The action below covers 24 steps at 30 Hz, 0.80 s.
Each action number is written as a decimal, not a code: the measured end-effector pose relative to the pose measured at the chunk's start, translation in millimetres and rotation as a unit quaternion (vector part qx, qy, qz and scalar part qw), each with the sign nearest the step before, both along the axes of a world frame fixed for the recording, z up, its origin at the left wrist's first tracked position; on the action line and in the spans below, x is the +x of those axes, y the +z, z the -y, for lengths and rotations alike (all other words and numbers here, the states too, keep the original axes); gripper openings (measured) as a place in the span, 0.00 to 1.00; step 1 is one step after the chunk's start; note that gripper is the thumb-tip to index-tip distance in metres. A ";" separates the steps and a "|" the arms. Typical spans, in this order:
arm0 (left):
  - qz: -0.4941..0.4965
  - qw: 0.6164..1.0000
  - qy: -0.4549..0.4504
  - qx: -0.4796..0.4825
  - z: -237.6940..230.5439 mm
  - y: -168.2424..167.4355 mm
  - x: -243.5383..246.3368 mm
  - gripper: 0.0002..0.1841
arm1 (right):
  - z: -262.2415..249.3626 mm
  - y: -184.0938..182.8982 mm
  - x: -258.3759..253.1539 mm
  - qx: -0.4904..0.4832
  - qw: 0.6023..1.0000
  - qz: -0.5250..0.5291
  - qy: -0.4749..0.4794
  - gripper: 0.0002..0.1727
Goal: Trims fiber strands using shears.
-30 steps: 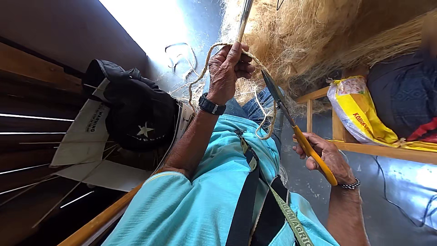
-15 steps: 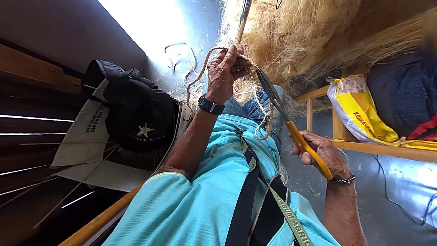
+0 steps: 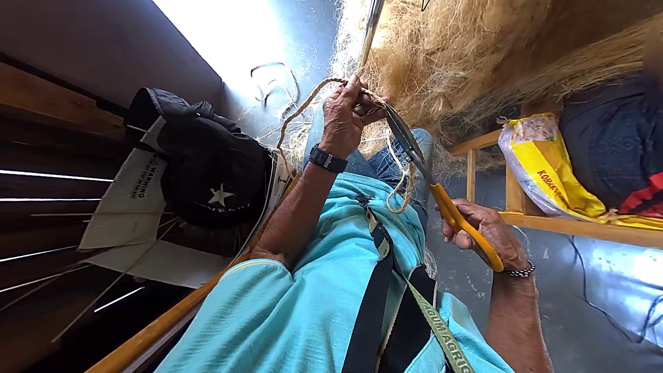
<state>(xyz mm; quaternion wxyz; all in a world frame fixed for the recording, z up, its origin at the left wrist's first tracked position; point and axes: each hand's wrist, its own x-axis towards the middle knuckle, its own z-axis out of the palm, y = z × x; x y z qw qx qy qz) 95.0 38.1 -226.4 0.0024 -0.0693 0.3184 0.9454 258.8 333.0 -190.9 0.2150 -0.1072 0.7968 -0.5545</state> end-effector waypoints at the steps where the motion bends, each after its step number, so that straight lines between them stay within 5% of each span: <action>1: -0.001 1.000 0.001 0.000 0.2 -1.0 -0.3 0.15 | 0.4 -0.4 0.1 -0.003 1.000 0.004 -0.001 0.52; 16: 0.013 1.000 0.005 -0.010 0.6 -1.1 -0.8 0.15 | 2.8 -4.2 5.7 -0.056 0.997 0.034 -0.033 0.37; 24: 0.020 1.000 0.010 -0.003 8.3 0.4 -1.4 0.16 | -6.3 0.5 16.7 -0.026 0.998 -0.023 0.043 0.60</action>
